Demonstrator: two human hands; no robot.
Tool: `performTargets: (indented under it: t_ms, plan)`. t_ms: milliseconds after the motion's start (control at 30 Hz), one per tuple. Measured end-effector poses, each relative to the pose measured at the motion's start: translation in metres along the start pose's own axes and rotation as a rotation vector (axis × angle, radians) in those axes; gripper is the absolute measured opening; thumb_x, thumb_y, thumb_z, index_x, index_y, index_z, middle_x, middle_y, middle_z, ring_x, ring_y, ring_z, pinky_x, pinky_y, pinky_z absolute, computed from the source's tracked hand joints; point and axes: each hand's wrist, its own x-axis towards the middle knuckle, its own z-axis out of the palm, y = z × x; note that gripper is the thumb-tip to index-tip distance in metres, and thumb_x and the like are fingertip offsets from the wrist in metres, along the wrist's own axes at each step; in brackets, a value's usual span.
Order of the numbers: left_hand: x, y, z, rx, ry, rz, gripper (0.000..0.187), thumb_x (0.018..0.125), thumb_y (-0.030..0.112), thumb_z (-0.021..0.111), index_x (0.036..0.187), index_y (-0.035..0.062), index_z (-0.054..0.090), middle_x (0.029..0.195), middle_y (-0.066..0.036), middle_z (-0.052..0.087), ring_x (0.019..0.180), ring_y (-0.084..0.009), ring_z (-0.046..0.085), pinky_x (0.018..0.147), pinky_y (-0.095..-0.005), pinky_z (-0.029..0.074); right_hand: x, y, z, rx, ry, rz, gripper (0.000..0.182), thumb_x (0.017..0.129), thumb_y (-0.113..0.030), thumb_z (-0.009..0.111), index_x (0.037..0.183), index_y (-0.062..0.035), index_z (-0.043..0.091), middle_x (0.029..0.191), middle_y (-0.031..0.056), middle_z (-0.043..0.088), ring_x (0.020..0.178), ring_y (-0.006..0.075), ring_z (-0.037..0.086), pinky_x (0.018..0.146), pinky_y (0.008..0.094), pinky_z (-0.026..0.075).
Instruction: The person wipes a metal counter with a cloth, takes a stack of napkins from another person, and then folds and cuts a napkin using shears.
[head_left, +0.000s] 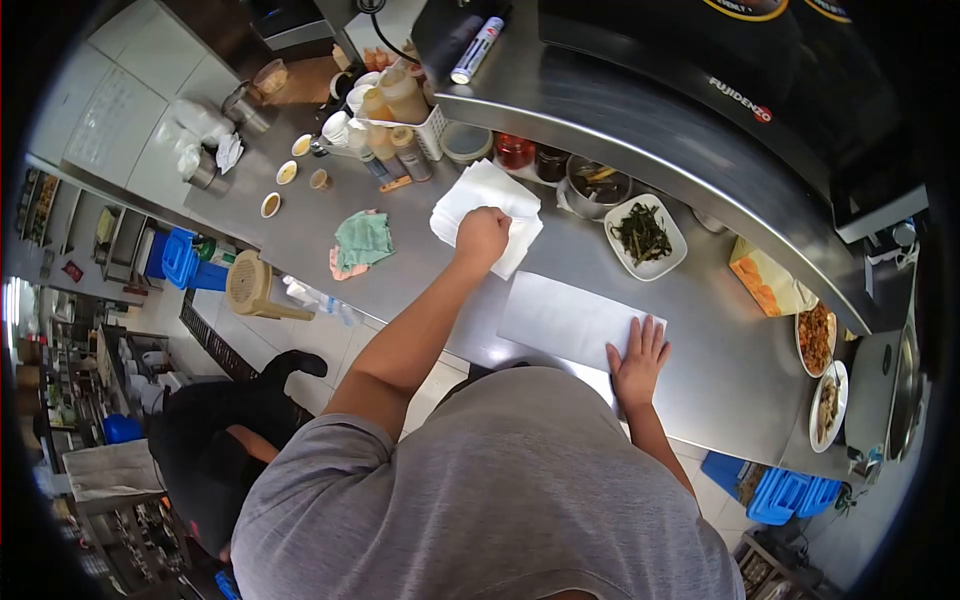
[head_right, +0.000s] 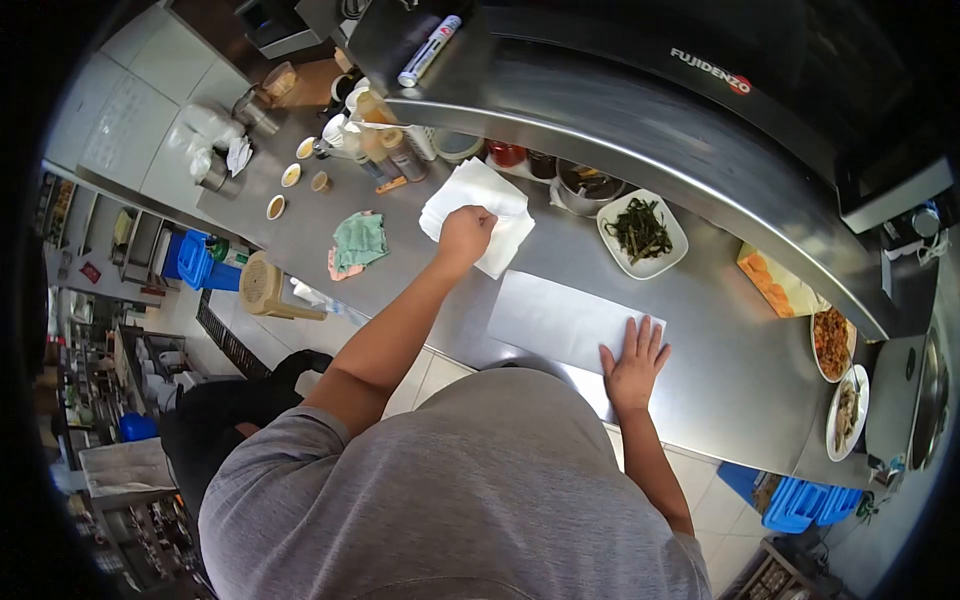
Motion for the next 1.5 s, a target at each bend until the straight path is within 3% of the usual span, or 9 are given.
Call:
performTargets:
  t_ms: [167,200,233,300,467,600,967,1200,1500]
  plan:
    - [-0.003,-0.001,-0.031,-0.222,0.023,-0.115,0.016,0.078,0.017,0.07,0.079,0.0008,0.07,0.074,-0.012,0.069,0.065,-0.0229,0.064,0.064,-0.0337,0.05,0.016,-0.018,-0.031,0.244,0.05,-0.06,0.058,0.081,-0.022,0.067,0.133,-0.0042,0.046,0.146,0.0178,0.033,0.137,0.0406,0.023,0.111,0.0552,0.017]
    - [-0.005,0.007,-0.041,-0.331,0.034,-0.157,0.015,0.08,0.017,0.07,0.081,0.0015,0.069,0.077,-0.01,0.069,0.067,-0.0195,0.064,0.065,-0.0316,0.05,0.022,-0.027,-0.04,0.388,0.148,-0.112,0.053,0.079,-0.011,0.069,0.128,-0.0032,0.05,0.139,0.0171,0.042,0.13,0.0368,0.038,0.106,0.0464,0.032]
    - [-0.009,0.021,-0.049,-0.334,0.018,-0.144,0.015,0.08,0.017,0.07,0.081,0.0015,0.069,0.077,-0.01,0.069,0.067,-0.0195,0.064,0.065,-0.0316,0.05,0.03,-0.037,-0.053,0.384,0.153,-0.092,0.053,0.079,-0.011,0.069,0.128,-0.0032,0.05,0.139,0.0171,0.042,0.13,0.0368,0.038,0.106,0.0464,0.032]
    - [-0.032,0.054,-0.06,-1.007,-0.083,-0.456,0.012,0.082,0.017,0.07,0.085,0.0048,0.067,0.081,-0.005,0.067,0.074,-0.0153,0.064,0.069,-0.0286,0.049,0.043,-0.058,-0.077,1.011,-0.014,0.061,0.046,0.081,-0.009,0.068,0.124,-0.0019,0.054,0.131,0.0144,0.051,0.118,0.028,0.051,0.094,0.0364,0.045]
    - [-0.089,0.101,-0.049,-1.369,-0.502,-0.563,0.019,0.086,0.018,0.069,0.096,0.0042,0.063,0.092,-0.004,0.065,0.084,-0.0144,0.062,0.075,-0.0288,0.05,0.063,-0.093,-0.103,1.579,-0.193,0.274,0.034,0.084,-0.011,0.069,0.113,0.0043,0.059,0.104,0.0091,0.065,0.093,0.0121,0.06,0.079,0.0242,0.048]
    - [-0.104,0.102,-0.044,-1.457,-0.672,-0.629,0.022,0.086,0.019,0.069,0.098,0.0029,0.062,0.097,-0.006,0.064,0.091,-0.0154,0.061,0.081,-0.0304,0.049,0.058,-0.095,-0.12,1.593,-0.279,0.448,0.019,0.084,-0.011,0.069,0.097,0.0033,0.065,0.086,0.0059,0.067,0.073,0.0085,0.059,0.067,0.0213,0.047]
    - [-0.117,0.115,-0.051,-1.395,-0.73,-0.618,0.04,0.088,0.03,0.066,0.113,0.0024,0.049,0.109,-0.008,0.058,0.099,-0.0164,0.056,0.088,-0.0351,0.047,0.041,-0.078,-0.106,1.708,-0.348,0.574,0.011,0.084,-0.011,0.068,0.089,-0.0013,0.067,0.081,0.0023,0.065,0.068,0.0068,0.054,0.062,0.0218,0.042]
    - [-0.122,0.128,-0.048,-1.112,-0.807,-0.534,0.055,0.095,0.04,0.052,0.132,0.0013,0.038,0.122,-0.009,0.053,0.112,-0.0192,0.051,0.094,-0.038,0.043,0.034,-0.084,-0.112,1.695,-0.372,0.548,0.013,0.086,-0.012,0.067,0.091,-0.0009,0.067,0.094,0.0045,0.067,0.073,0.0077,0.053,0.069,0.0228,0.043]
    - [-0.122,0.129,-0.051,-1.492,-0.955,-0.588,0.064,0.097,0.057,0.029,0.14,0.0102,0.036,0.134,-0.008,0.048,0.124,-0.0207,0.048,0.103,-0.0401,0.039,0.032,-0.076,-0.097,1.744,-0.441,0.578,0.014,0.089,-0.013,0.062,0.093,-0.0011,0.068,0.088,0.0026,0.065,0.078,0.0097,0.055,0.072,0.0255,0.044]
